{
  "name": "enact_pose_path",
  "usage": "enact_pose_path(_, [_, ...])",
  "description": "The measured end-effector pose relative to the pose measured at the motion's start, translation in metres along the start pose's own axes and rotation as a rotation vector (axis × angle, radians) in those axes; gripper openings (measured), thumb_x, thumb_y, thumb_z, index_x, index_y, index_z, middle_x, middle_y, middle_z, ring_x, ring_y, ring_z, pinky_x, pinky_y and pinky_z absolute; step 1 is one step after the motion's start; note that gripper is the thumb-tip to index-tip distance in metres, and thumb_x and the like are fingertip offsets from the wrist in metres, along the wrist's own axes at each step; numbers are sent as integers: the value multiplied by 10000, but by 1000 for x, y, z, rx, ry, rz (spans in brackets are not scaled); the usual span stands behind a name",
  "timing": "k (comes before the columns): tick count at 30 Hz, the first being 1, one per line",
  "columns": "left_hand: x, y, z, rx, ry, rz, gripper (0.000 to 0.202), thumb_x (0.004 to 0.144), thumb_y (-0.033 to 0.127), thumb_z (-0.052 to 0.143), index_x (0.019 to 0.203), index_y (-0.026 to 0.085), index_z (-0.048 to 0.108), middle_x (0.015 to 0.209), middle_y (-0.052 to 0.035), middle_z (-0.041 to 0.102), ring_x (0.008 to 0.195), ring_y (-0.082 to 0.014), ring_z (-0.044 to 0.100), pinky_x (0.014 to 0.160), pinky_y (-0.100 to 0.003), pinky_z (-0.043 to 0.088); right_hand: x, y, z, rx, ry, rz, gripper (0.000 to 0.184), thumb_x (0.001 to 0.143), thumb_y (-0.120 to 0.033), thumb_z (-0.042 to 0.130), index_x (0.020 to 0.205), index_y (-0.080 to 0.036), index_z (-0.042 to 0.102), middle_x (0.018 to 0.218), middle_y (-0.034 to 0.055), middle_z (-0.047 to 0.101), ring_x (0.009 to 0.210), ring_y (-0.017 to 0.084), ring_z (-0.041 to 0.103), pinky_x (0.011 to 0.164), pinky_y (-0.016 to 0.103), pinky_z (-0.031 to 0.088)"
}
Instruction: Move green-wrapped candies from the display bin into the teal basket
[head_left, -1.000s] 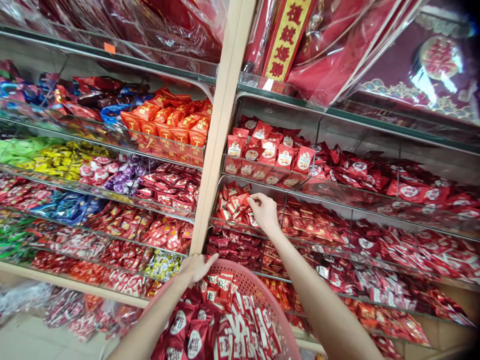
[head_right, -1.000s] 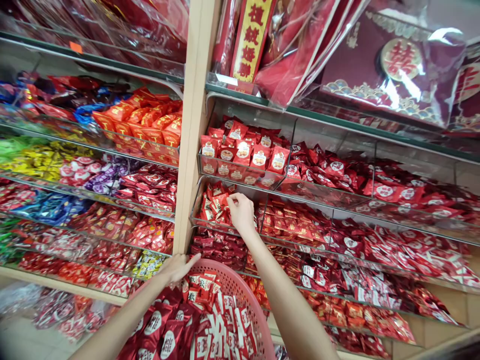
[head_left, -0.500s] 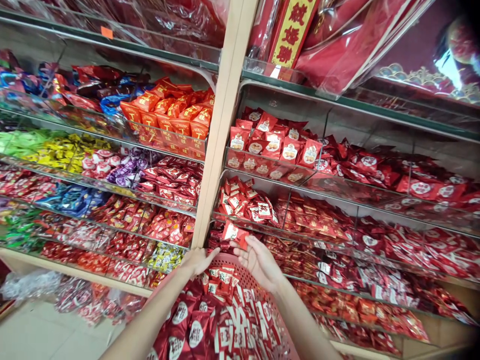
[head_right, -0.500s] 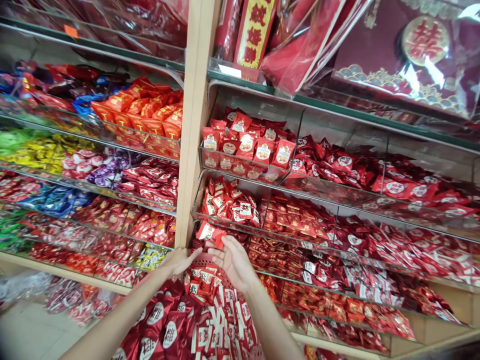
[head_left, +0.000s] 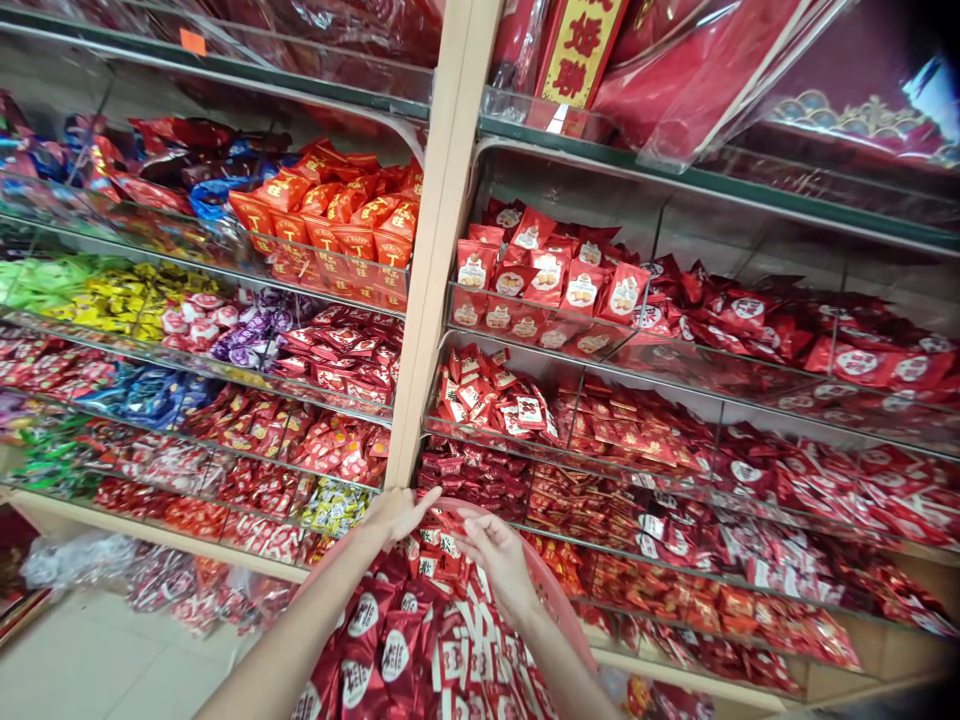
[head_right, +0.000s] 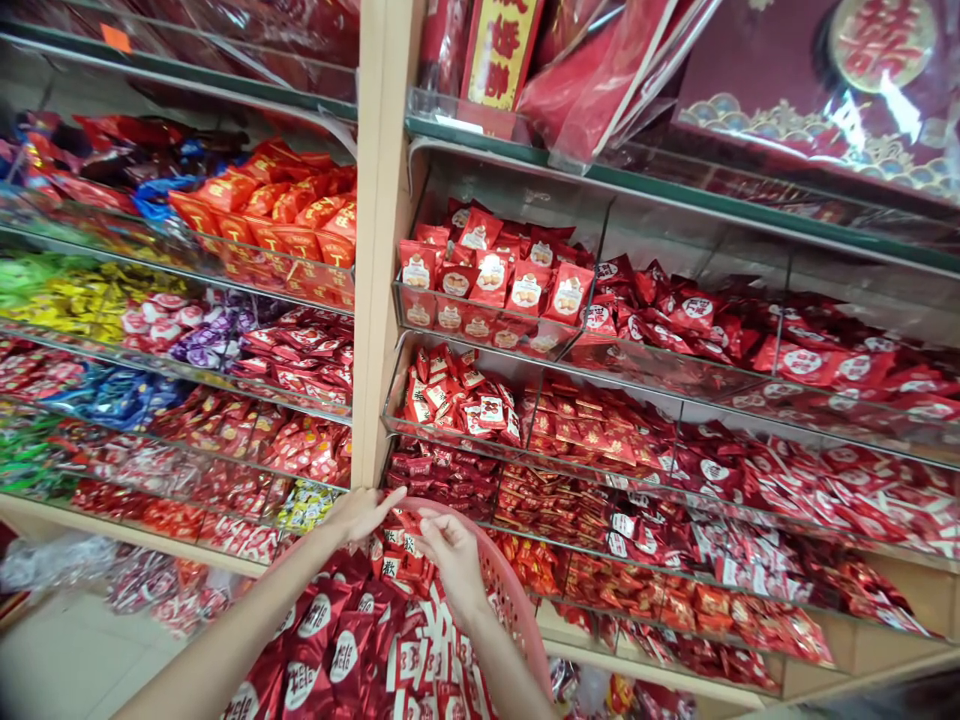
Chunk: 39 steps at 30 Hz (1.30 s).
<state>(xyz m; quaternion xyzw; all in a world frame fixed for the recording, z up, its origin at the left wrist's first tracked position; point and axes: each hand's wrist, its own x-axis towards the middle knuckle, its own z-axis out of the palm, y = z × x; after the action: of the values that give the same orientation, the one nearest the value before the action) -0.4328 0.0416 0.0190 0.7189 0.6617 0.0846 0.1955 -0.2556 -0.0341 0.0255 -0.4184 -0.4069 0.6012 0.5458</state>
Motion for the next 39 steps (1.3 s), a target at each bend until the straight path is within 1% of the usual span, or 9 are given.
enact_pose_path(5, [-1, 1, -2, -19, -10, 6, 949, 710, 796, 30, 823, 137, 704, 901, -204, 683, 871, -328, 638, 725, -393, 461, 3, 12, -5, -140, 6, -40, 266, 662, -390, 709, 749, -170, 586, 1073, 85, 618, 930, 207, 592, 757, 342, 504])
enact_pose_path(9, [0, 1, -2, -16, -10, 16, 939, 714, 792, 32, 798, 141, 704, 887, -200, 684, 868, -327, 637, 733, -393, 455, 4, 18, -8, -241, 4, -149, 303, 657, -330, 714, 899, -189, 599, 1011, 75, 645, 919, 199, 593, 795, 336, 476])
enact_pose_path(11, [-1, 1, -2, -8, -7, 18, 934, 717, 788, 32, 786, 143, 704, 876, -198, 684, 865, -328, 637, 735, -395, 453, 5, 22, -8, -298, 15, -168, 321, 668, -329, 697, 938, -184, 601, 939, 66, 659, 825, 181, 603, 756, 320, 476])
enact_pose_path(15, [-2, 1, -2, -5, 0, 22, 935, 716, 789, 23, 757, 142, 697, 839, -198, 686, 842, -329, 642, 721, -393, 458, 8, 29, -5, -401, 27, -193, 245, 689, -326, 654, 873, -169, 618, 759, 32, 651, 682, 157, 581, 679, 293, 468])
enact_pose_path(19, [-1, 0, -1, -24, -20, 11, 918, 717, 789, 34, 740, 151, 693, 790, -181, 691, 784, -312, 657, 689, -371, 468, 11, 35, -2, -480, 83, -302, 175, 705, -302, 623, 814, -166, 619, 784, 39, 646, 708, 155, 572, 693, 286, 464])
enact_pose_path(24, [2, -2, 0, -3, 4, -5, 900, 723, 786, 72, 795, 140, 695, 904, -198, 683, 899, -325, 636, 746, -373, 465, 8, 44, -1, -605, 146, -386, 97, 728, -267, 591, 706, -173, 576, 722, 22, 600, 708, 156, 542, 697, 292, 446])
enact_pose_path(32, [2, -1, 0, -7, -6, -19, 872, 739, 770, 108, 825, 132, 696, 936, -205, 680, 931, -319, 628, 782, -374, 456, 0, 52, 12, -791, 86, -424, 153, 761, -108, 450, 648, -206, 482, 768, 24, 532, 715, 166, 522, 655, 276, 410])
enact_pose_path(35, [2, -1, 0, -5, 4, -20, 868, 743, 767, 123, 851, 122, 694, 968, -215, 671, 959, -321, 618, 805, -375, 448, -2, 54, 12, -977, 62, -438, 185, 738, -68, 430, 744, -217, 539, 768, 18, 543, 691, 170, 519, 654, 282, 390])
enact_pose_path(39, [2, -2, 1, -4, 9, -8, 860, 752, 758, 119, 843, 127, 696, 962, -207, 675, 969, -317, 614, 808, -371, 446, -3, 52, 10, -1164, 43, -407, 398, 677, -48, 482, 1012, -248, 561, 729, 15, 575, 738, 218, 555, 695, 316, 391])
